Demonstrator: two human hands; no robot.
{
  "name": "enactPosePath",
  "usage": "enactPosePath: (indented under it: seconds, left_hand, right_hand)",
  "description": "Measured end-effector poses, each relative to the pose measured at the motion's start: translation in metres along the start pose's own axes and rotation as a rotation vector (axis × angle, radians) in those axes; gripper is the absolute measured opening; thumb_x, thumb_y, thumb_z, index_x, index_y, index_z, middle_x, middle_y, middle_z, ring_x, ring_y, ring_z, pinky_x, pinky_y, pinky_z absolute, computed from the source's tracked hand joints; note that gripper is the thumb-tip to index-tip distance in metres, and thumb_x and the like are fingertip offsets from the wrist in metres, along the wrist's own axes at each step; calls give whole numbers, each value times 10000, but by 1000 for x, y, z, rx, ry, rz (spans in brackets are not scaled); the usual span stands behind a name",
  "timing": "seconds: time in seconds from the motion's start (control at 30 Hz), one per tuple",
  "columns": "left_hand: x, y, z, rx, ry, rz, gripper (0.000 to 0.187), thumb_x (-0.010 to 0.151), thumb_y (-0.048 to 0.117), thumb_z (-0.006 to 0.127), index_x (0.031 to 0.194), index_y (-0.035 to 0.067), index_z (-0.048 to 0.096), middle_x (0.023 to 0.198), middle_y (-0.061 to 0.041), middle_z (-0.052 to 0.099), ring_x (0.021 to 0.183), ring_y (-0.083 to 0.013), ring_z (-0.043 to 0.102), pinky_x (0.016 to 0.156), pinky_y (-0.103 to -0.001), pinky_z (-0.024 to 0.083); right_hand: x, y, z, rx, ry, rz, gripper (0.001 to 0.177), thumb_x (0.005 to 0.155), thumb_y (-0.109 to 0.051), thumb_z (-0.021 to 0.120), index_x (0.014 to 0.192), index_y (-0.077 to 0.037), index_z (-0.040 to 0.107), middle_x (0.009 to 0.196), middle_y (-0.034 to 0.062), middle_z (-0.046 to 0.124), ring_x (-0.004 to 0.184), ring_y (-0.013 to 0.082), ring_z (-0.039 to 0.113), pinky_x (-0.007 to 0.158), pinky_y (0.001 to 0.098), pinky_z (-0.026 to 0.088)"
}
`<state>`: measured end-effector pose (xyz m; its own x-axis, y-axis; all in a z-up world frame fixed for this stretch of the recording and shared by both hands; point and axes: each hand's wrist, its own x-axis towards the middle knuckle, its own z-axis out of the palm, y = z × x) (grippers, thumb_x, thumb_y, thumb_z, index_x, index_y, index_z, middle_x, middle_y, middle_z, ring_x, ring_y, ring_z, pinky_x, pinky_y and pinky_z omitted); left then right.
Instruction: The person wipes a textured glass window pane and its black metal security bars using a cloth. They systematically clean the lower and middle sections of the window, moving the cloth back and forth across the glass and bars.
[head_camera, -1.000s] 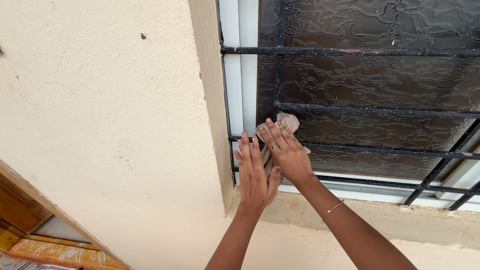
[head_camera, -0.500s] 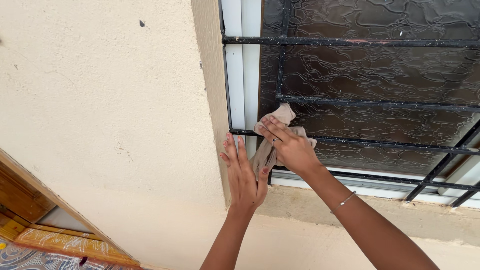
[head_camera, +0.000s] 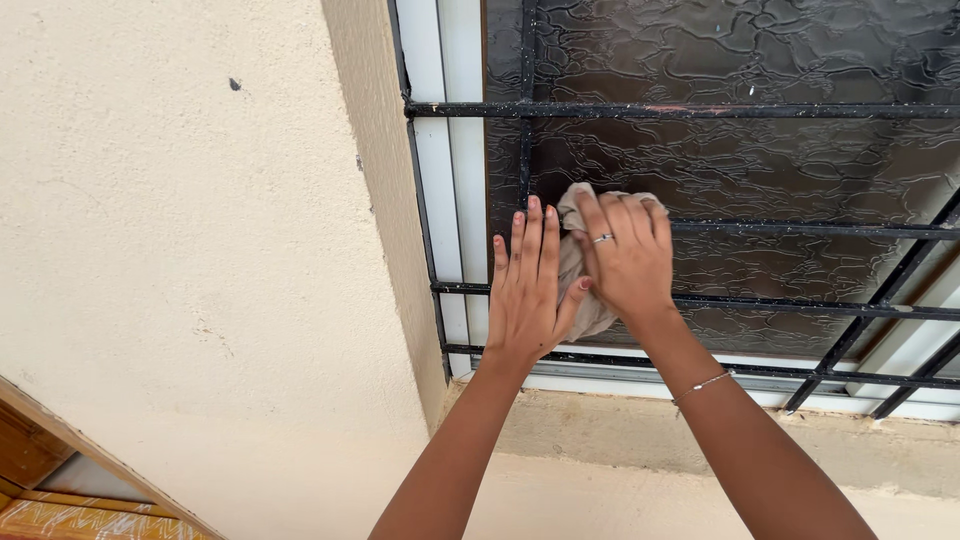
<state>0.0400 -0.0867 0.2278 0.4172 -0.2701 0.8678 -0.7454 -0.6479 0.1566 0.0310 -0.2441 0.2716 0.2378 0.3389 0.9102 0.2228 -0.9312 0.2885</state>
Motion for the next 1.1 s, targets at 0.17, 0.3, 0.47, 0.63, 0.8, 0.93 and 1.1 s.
enactPosePath:
  seconds: [0.17,0.3,0.47,0.63,0.8,0.93,1.1]
  left_hand:
    - [5,-19,23,78,-35,-12,721,1073,454,268,1646,17,241,1733,-183,197,1623,-335,148,1307,-546,42]
    - [4,-34,33,205,30,11,727,1086,504,293,1626,19,255,1711,-172,212,1608,-333,117,1295,-538,-2]
    - [2,-26,35,180,18,-13,733,1097,472,287,1624,-34,232,1715,-198,201,1608,-344,132,1291,-549,18]
    - [14,-12,33,204,1,0,695,1097,443,288,1629,-2,246,1717,-179,204,1607,-328,162,1289,-562,33]
    - [37,5,36,197,-20,49,685,1095,442,291,1633,23,243,1719,-164,201,1609,-307,174,1297,-545,52]
    - [36,13,34,260,-47,78,719,1094,469,304,1631,-4,241,1717,-163,207,1602,-308,168,1290,-530,72]
    - [33,16,40,235,-35,41,702,1093,471,298,1625,14,267,1713,-154,219,1601,-303,176,1294,-525,78]
  right_hand:
    - [-5,-13,15,-7,68,196,401,1075,-260,559,1444,-103,563,1290,81,609,1239,285,561,1117,512,369]
    - [2,-2,17,120,-85,-2,458,1121,-260,521,1523,-39,529,1463,145,573,1351,334,508,1165,506,355]
    - [-28,31,-21,-59,-77,191,497,1096,-242,503,1567,-82,486,1607,140,476,1496,331,407,1246,547,237]
    - [-24,9,-8,-12,-93,103,528,1076,-236,513,1574,-64,471,1617,136,466,1485,330,433,1252,541,233]
    - [-6,53,-18,98,-186,54,515,1072,-222,511,1564,-75,472,1611,144,467,1467,336,447,1255,534,239]
    - [-38,51,-32,-18,-33,248,478,1097,-217,488,1563,-112,477,1601,111,479,1490,350,424,1277,532,213]
    - [-30,24,-5,-8,-106,123,524,1052,-226,498,1568,-136,490,1573,86,501,1473,317,427,1264,551,187]
